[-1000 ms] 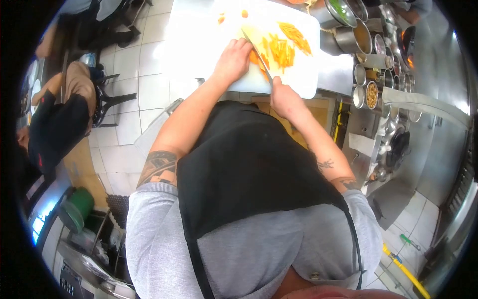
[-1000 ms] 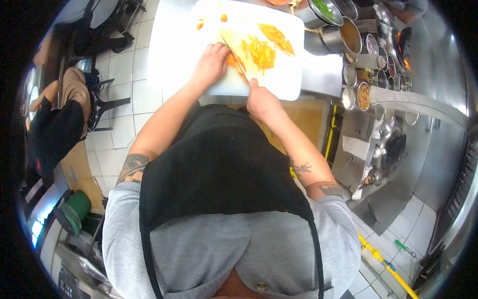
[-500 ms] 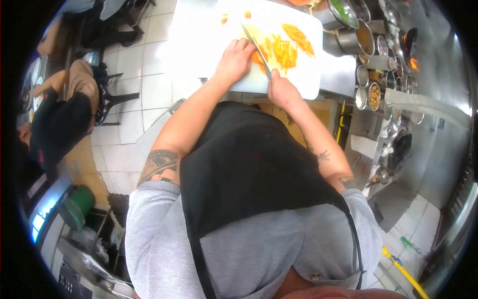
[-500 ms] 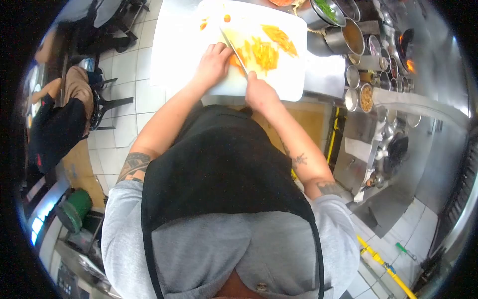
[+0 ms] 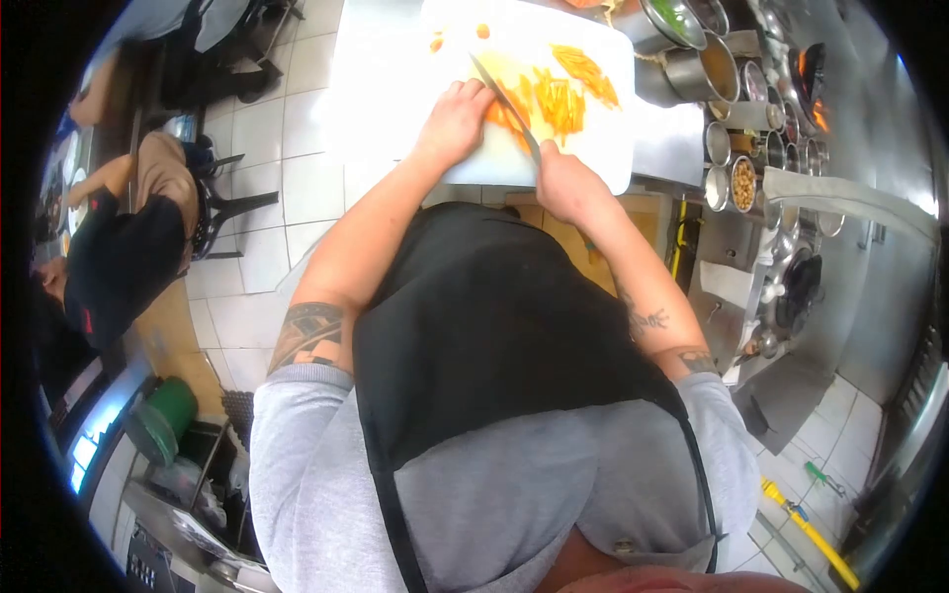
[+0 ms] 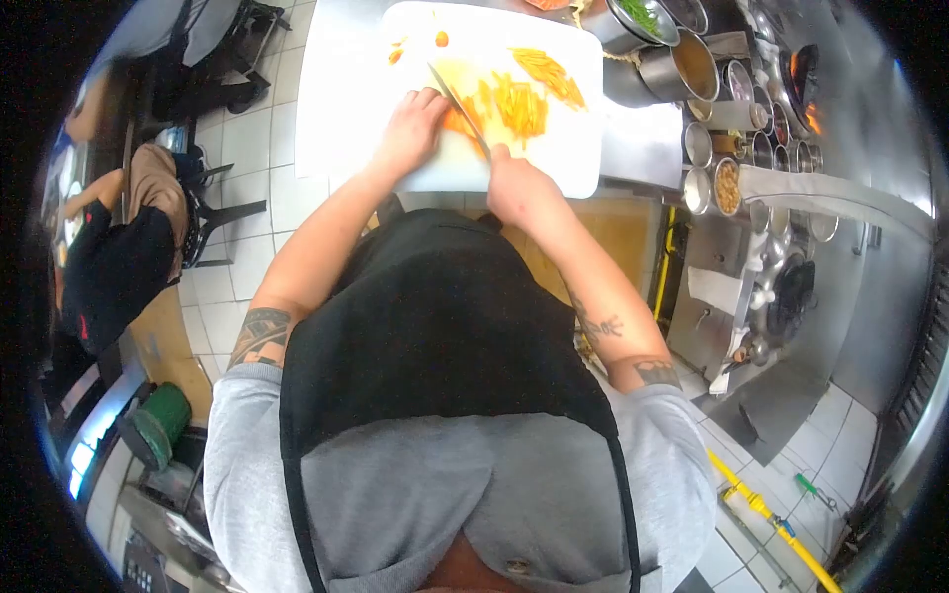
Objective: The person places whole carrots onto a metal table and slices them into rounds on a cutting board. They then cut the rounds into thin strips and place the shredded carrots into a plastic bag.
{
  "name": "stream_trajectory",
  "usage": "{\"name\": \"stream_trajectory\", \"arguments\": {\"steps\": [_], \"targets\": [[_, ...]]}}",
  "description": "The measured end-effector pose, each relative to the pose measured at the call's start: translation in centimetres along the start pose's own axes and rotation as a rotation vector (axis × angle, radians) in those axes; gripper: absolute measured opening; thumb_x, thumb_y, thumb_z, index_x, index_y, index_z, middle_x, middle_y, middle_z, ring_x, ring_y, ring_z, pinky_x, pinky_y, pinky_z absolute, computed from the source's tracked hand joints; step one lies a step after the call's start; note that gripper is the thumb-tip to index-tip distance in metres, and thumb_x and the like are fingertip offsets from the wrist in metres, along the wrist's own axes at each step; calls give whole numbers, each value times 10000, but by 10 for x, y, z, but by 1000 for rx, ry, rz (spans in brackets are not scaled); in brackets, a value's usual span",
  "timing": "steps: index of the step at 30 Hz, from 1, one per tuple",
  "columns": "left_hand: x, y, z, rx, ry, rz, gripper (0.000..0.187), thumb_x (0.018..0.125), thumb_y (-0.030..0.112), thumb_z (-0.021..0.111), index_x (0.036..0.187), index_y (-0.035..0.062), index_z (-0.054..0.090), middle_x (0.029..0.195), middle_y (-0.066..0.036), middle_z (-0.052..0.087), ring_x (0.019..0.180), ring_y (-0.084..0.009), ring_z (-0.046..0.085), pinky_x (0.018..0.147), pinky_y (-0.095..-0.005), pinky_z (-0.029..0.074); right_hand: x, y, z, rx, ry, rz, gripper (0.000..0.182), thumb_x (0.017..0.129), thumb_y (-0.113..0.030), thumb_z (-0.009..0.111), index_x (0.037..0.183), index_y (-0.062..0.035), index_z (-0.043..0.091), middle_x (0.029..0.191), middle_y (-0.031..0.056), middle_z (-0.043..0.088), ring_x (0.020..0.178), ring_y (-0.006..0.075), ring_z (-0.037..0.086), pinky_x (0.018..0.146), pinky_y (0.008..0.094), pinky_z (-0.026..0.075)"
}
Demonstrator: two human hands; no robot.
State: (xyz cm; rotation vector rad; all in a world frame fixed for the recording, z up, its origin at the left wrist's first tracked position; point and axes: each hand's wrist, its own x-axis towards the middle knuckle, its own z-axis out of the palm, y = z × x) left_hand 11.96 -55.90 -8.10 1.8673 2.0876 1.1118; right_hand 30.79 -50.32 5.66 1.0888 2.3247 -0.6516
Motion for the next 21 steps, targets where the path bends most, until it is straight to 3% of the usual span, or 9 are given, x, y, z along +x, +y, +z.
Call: {"name": "stream_trajectory", "arguments": {"steps": [5, 9, 15, 21], "targets": [[-4, 3, -3, 4, 13, -6, 324, 870, 23, 563, 1181, 63, 644, 1121, -136, 614, 1086, -353, 586, 960, -453, 505, 15, 10, 43, 15, 97, -12, 266, 936, -25, 486, 1177, 84, 512, 948, 354, 713, 939, 505, 716, 859, 557, 561], [-3, 1, -1, 17, 9, -15, 317, 870, 26, 572, 1174, 69, 650, 1102, -128, 610, 1082, -343, 583, 961, -456, 498, 12, -7, 4, 33, 44, 1, 249, 952, -28, 454, 1170, 75, 514, 942, 359, 708, 945, 514, 711, 855, 567, 557], [-6, 5, -4, 30, 12, -62, 309, 870, 28, 574, 1159, 81, 667, 1074, -111, 617, 1066, -337, 587, 954, -464, 490, 11, -1, 40, 4, 93, 2, 267, 951, -33, 449, 1186, 74, 517, 963, 358, 710, 953, 502, 715, 866, 559, 560], [-3, -3, 0, -3, -24, -51, 317, 866, 25, 568, 1159, 91, 670, 1058, -112, 623, 1068, -333, 594, 954, -466, 485, -2, -14, -4, -2, 13, -4, 272, 937, -11, 465, 1194, 71, 502, 936, 359, 706, 936, 514, 712, 859, 576, 553]]}}
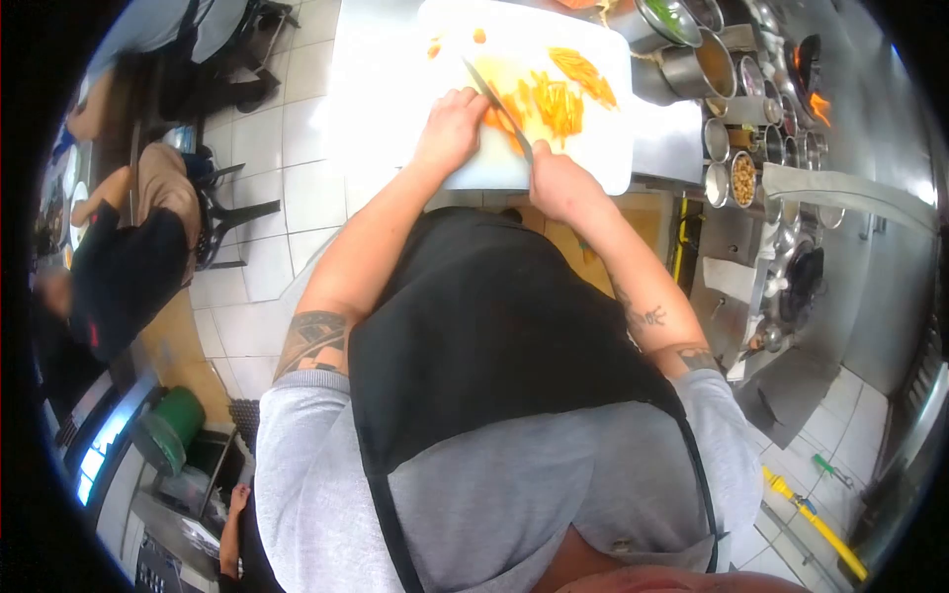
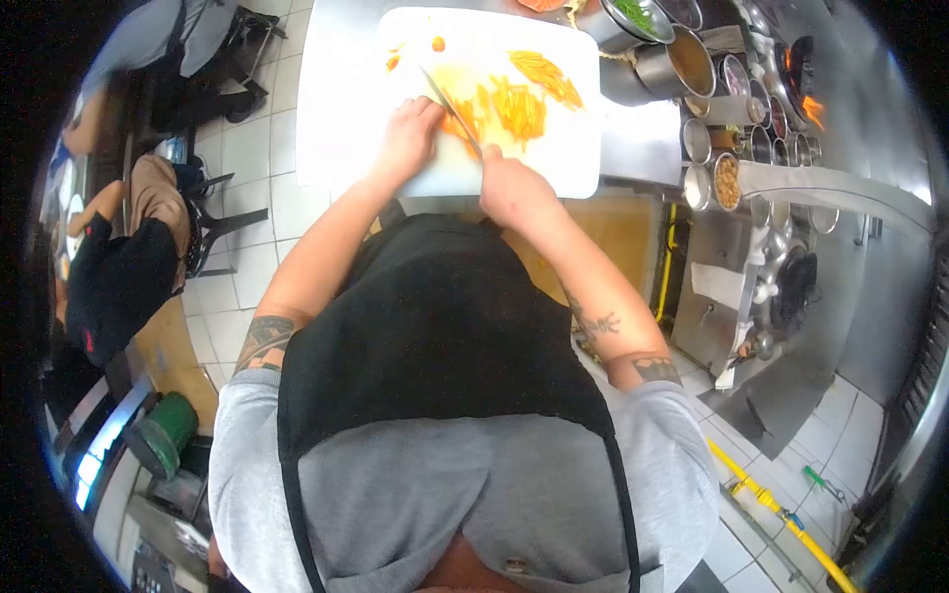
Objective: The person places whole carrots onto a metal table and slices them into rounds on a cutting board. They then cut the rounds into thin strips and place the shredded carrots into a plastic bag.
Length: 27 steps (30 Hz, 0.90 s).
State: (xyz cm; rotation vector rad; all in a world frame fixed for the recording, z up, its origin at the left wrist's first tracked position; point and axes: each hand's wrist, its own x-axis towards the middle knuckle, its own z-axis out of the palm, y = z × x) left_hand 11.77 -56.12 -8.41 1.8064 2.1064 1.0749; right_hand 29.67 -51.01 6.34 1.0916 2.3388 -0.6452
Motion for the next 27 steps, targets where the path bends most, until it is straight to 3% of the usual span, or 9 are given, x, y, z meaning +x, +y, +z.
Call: {"name": "stream_trajectory", "arguments": {"steps": [5, 10, 14, 17, 20, 24, 27], "targets": [[-4, 7, -8, -13, 28, 7, 308, 856, 11, 563, 1142, 66, 660, 1058, -130, 620, 1055, -347, 599, 933, -466, 488, 18, 14, 43, 25, 75, -2, 298, 934, -8, 462, 1215, 85, 497, 946, 361, 709, 934, 504, 716, 855, 566, 560], [-3, 1, -1, -17, 56, 3, 304, 850, 3, 560, 1135, 50, 655, 1066, -134, 619, 1050, -353, 599, 933, -464, 490, 4, 1, 6, 4, -5, -10, 293, 945, -16, 450, 1216, 87, 493, 953, 372, 704, 945, 511, 712, 857, 574, 555], [-4, 1, -3, -44, 65, 19, 307, 850, -8, 557, 1135, 49, 656, 1068, -138, 621, 1044, -358, 600, 941, -463, 491, 10, 20, 49, 27, 57, -18, 312, 946, -29, 454, 1228, 94, 507, 959, 362, 711, 943, 485, 722, 855, 558, 563], [-5, -3, -1, -36, 79, 37, 294, 850, -14, 557, 1118, 49, 660, 1057, -138, 622, 1035, -358, 601, 936, -464, 495, 26, 6, 34, 50, 99, -10, 302, 946, -21, 449, 1223, 88, 500, 952, 360, 710, 952, 499, 718, 870, 574, 552], [-4, -6, 1, -66, 68, 20, 279, 848, -19, 557, 1097, 45, 665, 1050, -140, 622, 1030, -359, 601, 925, -473, 500, 1, -10, 3, 20, -7, 19, 283, 954, -27, 442, 1211, 75, 501, 952, 351, 713, 958, 503, 716, 871, 576, 553], [-6, -4, -2, -70, 84, 35, 251, 847, -19, 560, 1069, 39, 662, 1032, -146, 619, 1017, -367, 598, 911, -485, 500, 10, -3, 41, 32, 64, 37, 265, 955, -34, 447, 1188, 70, 519, 955, 340, 718, 959, 484, 722, 857, 547, 569], [-9, -5, -5, -68, 78, 40, 231, 848, -12, 568, 1055, 38, 657, 1023, -148, 616, 1009, -368, 596, 909, -480, 497, 27, -5, 30, 47, 94, 2, 264, 954, -24, 441, 1191, 69, 508, 957, 342, 717, 963, 494, 719, 870, 554, 564]]}}
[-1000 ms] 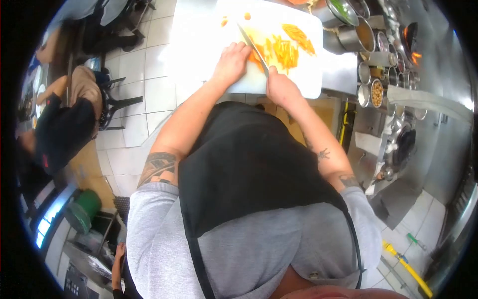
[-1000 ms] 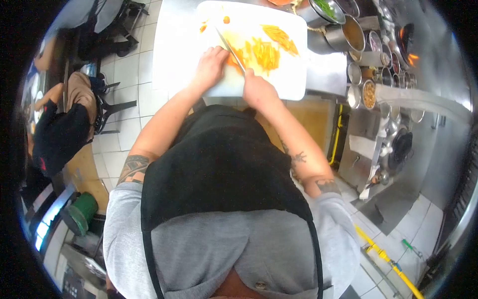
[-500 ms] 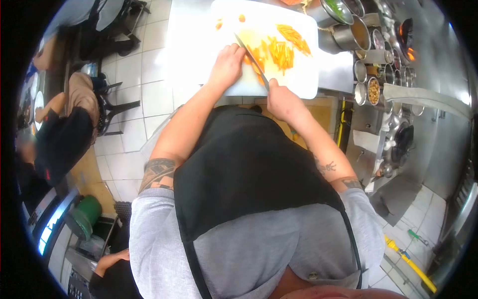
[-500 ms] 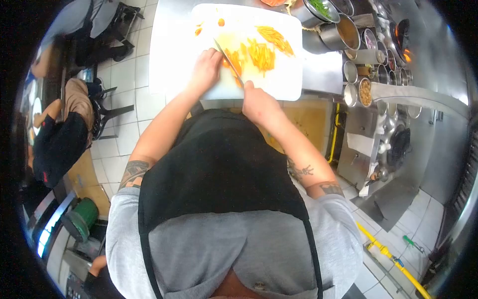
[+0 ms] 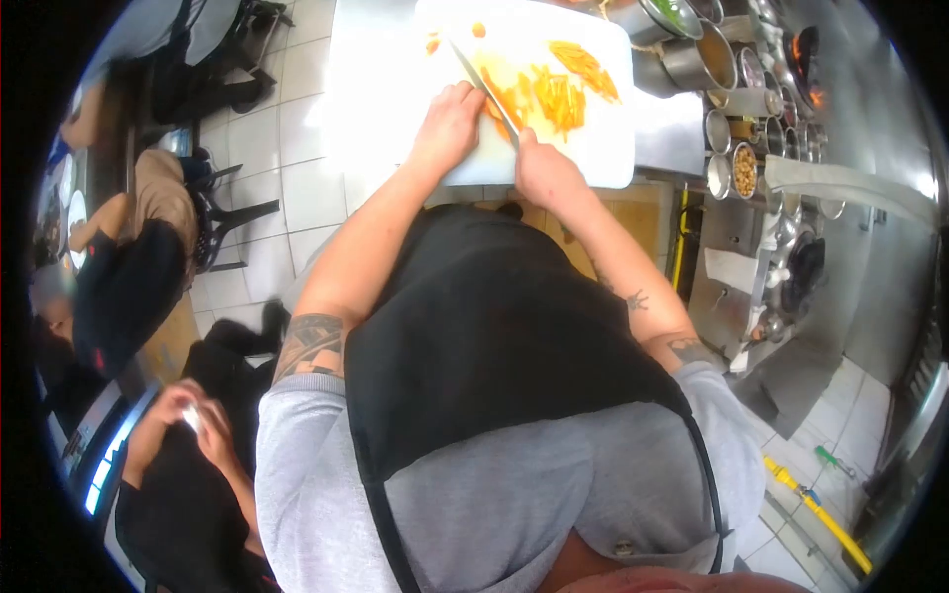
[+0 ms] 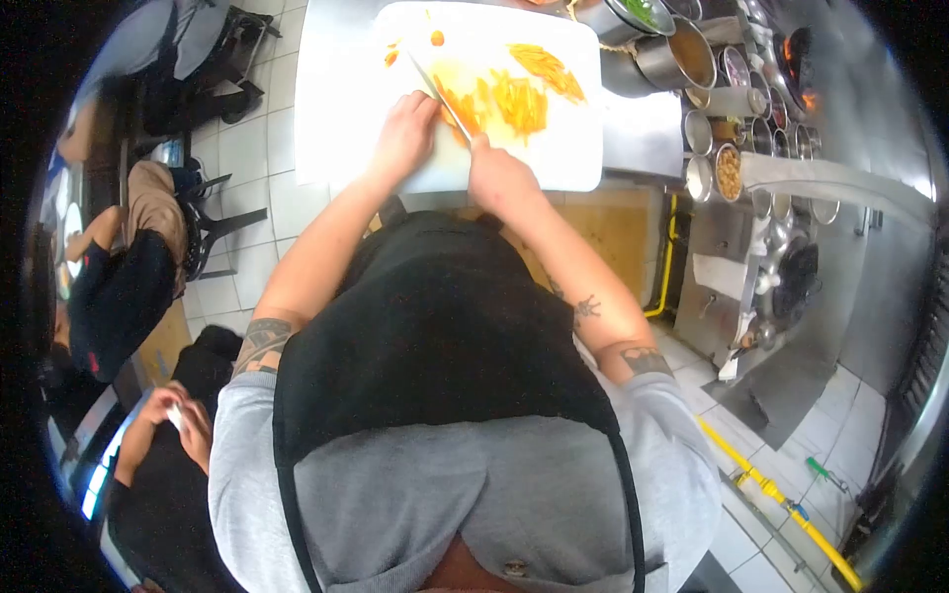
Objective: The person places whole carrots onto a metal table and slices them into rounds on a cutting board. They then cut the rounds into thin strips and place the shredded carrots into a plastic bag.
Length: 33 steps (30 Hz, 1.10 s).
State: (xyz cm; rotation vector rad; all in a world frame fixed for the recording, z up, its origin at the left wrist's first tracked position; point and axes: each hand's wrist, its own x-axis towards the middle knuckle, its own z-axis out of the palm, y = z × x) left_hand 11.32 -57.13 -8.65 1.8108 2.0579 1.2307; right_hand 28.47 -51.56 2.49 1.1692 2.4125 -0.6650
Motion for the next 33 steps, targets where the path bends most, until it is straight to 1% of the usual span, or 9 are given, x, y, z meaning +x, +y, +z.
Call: {"name": "stream_trajectory", "arguments": {"steps": [4, 11, 14, 17, 18, 20, 23, 26, 33], "targets": [[5, 0, 2, 7, -8, -14, 217, 855, -8, 570, 1050, 36, 655, 1024, -155, 616, 1009, -371, 595, 914, -475, 494, -20, 0, -10, -26, -93, 29, 279, 953, -51, 476, 1197, 79, 515, 973, 326, 725, 969, 484, 719, 870, 548, 565], [4, -5, 7, 6, -8, -8, 186, 853, -11, 599, 1031, 21, 639, 1023, -172, 616, 1020, -386, 594, 915, -472, 493, 14, 36, 3, 100, 23, -79, 355, 1036, -230, 534, 1265, 41, 540, 1033, 318, 718, 993, 480, 699, 906, 538, 555], [0, -6, 3, -100, 26, -21, 318, 816, -8, 637, 1132, 25, 635, 1129, -172, 634, 1085, -401, 593, 957, -482, 484, -7, 39, -25, 157, 88, 24, 385, 1016, -263, 563, 1276, 20, 541, 1068, 316, 715, 1050, 466, 690, 922, 534, 550], [-2, 35, -10, 28, 99, 208, 489, 785, -1, 661, 1269, 46, 609, 1297, -171, 616, 1207, -407, 569, 1013, -510, 459, -17, 61, -18, 212, 350, 23, 452, 965, -251, 637, 1328, -16, 504, 1128, 311, 699, 1083, 467, 681, 923, 540, 550], [-4, 45, -4, 8, 15, 269, 665, 783, 28, 676, 1433, 78, 545, 1509, -154, 523, 1372, -410, 488, 1125, -557, 398, -19, 64, -19, 221, 422, 49, 499, 946, -233, 658, 1365, -31, 480, 1149, 307, 690, 1087, 472, 678, 920, 544, 550], [7, 88, -4, 83, -117, 358, 763, 798, 84, 714, 1526, 107, 487, 1634, -118, 422, 1501, -387, 382, 1207, -599, 320, -24, 69, -20, 244, 558, 104, 613, 907, -198, 700, 1440, -62, 430, 1190, 298, 673, 1096, 480, 672, 915, 552, 550], [28, 115, 15, 195, -290, 399, 873, 823, 189, 762, 1612, 134, 393, 1709, -65, 330, 1579, -352, 286, 1254, -641, 234, -37, 77, -25, 239, 610, 109, 782, 880, -144, 718, 1555, -87, 327, 1208, 290, 655, 1076, 492, 672, 905, 564, 549], [41, 106, 36, 243, -324, 460, 917, 838, 277, 789, 1633, 135, 356, 1722, -51, 311, 1604, -322, 250, 1256, -656, 219, -52, 88, -29, 242, 633, 100, 792, 892, -170, 716, 1576, -82, 326, 1273, 303, 654, 1147, 488, 652, 951, 534, 544], [46, 113, 51, 166, -323, 460, 920, 859, 313, 788, 1631, 93, 339, 1711, -119, 320, 1596, -344, 270, 1254, -674, 193, -73, 119, -18, 225, 707, 83, 848, 885, -131, 718, 1617, -116, 289, 1191, 257, 664, 1068, 482, 674, 913, 557, 546]]}}
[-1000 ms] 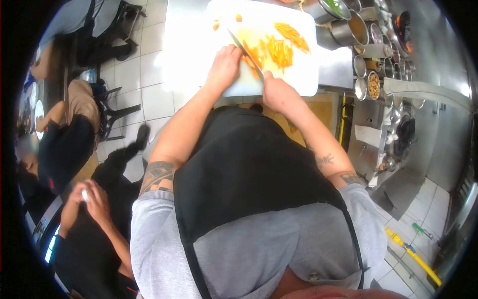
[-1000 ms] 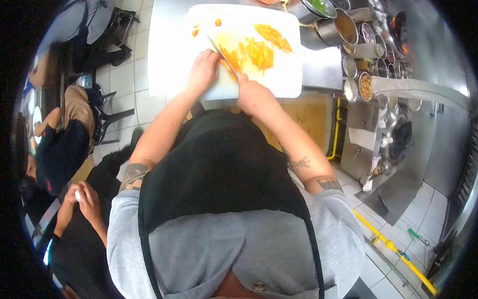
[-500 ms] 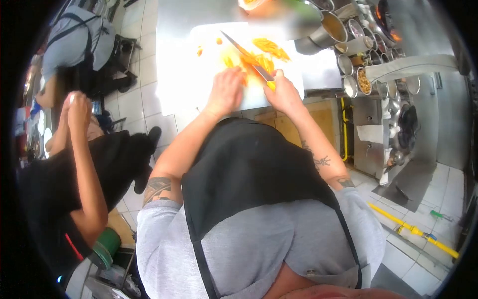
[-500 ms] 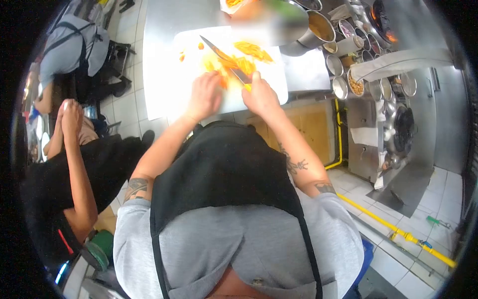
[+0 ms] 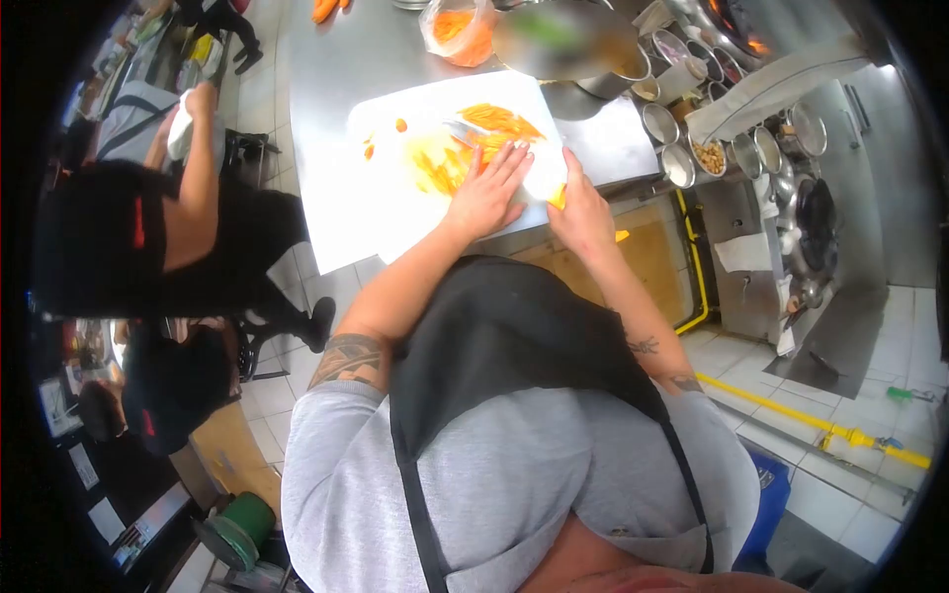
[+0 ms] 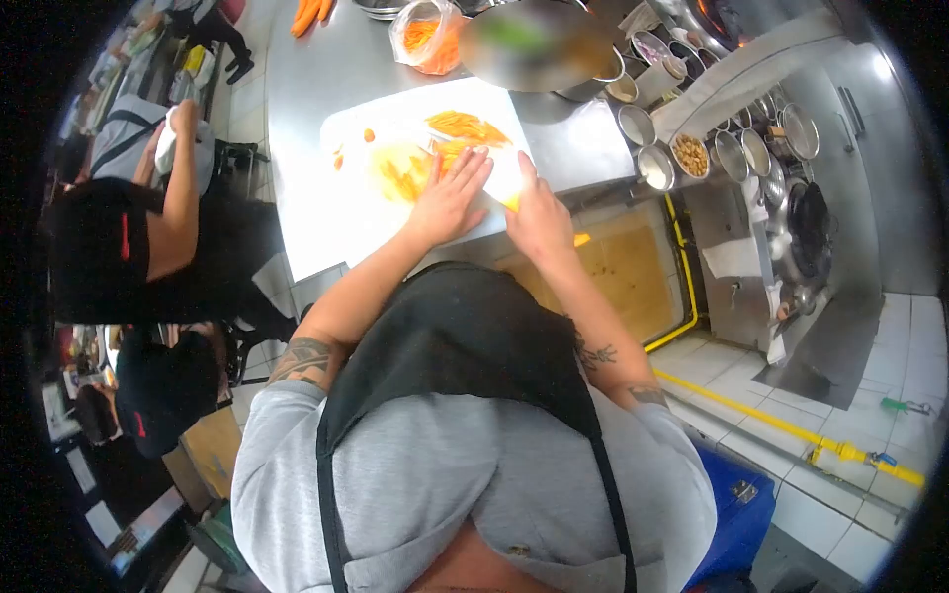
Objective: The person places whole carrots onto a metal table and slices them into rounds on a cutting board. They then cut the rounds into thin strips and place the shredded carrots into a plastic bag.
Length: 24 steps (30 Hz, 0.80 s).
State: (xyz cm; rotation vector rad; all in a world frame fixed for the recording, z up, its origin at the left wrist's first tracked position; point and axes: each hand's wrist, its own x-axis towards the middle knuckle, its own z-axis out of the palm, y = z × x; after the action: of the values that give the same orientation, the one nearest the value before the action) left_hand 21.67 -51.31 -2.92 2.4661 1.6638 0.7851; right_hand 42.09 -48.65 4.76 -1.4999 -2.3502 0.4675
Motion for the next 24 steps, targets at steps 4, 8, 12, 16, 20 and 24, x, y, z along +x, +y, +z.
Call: {"name": "stream_trajectory", "arguments": {"steps": [4, 8, 12, 16, 20, 24], "targets": [[4, -9, 12, 26, -39, -157, 958, 884, 422, 749, 1637, 33, 302, 1724, -181, 271, 1608, -356, 234, 1262, -667, 176, -5, 8, -14, -15, -46, 52, 848, 876, -141, 737, 1610, -139, 312, 1271, 247, 659, 1122, 460, 662, 944, 533, 542], [-5, -47, 17, 137, -131, -362, 985, 910, 498, 703, 1632, -20, 278, 1729, -216, 243, 1613, -380, 208, 1265, -660, 165, -15, 25, -34, -77, -68, 35, 727, 859, -149, 768, 1518, -133, 462, 1264, 225, 683, 1083, 421, 682, 927, 482, 556], [-30, -53, -13, 1, 74, -376, 963, 924, 425, 712, 1634, -42, 258, 1728, -220, 244, 1611, -402, 200, 1271, -637, 167, -13, 51, -55, 158, -199, 122, 384, 884, -222, 748, 1219, -47, 686, 1111, 223, 733, 1076, 387, 701, 930, 452, 552], [-79, -61, -25, -219, 422, -537, 878, 973, 293, 680, 1638, -59, 227, 1711, -276, 242, 1602, -420, 217, 1290, -540, 193, -8, 43, -30, 290, -299, 101, 347, 906, -245, 747, 1163, -16, 705, 1055, 246, 750, 1028, 387, 729, 898, 429, 562], [-115, -67, -21, -377, 630, -822, 774, 1038, 214, 596, 1641, -67, 202, 1696, -321, 234, 1593, -427, 236, 1293, -448, 223, -1, 24, 36, 429, -464, -130, 322, 941, -233, 727, 1159, 2, 697, 989, 240, 757, 939, 358, 749, 842, 417, 574], [-112, -59, -32, -430, 616, -867, 767, 1051, 227, 577, 1641, -75, 190, 1704, -308, 227, 1594, -423, 233, 1291, -443, 232, 17, 25, 64, 616, -740, -27, 284, 982, -212, 707, 1150, 17, 689, 900, 162, 755, 794, 224, 735, 751, 372, 573]]}}
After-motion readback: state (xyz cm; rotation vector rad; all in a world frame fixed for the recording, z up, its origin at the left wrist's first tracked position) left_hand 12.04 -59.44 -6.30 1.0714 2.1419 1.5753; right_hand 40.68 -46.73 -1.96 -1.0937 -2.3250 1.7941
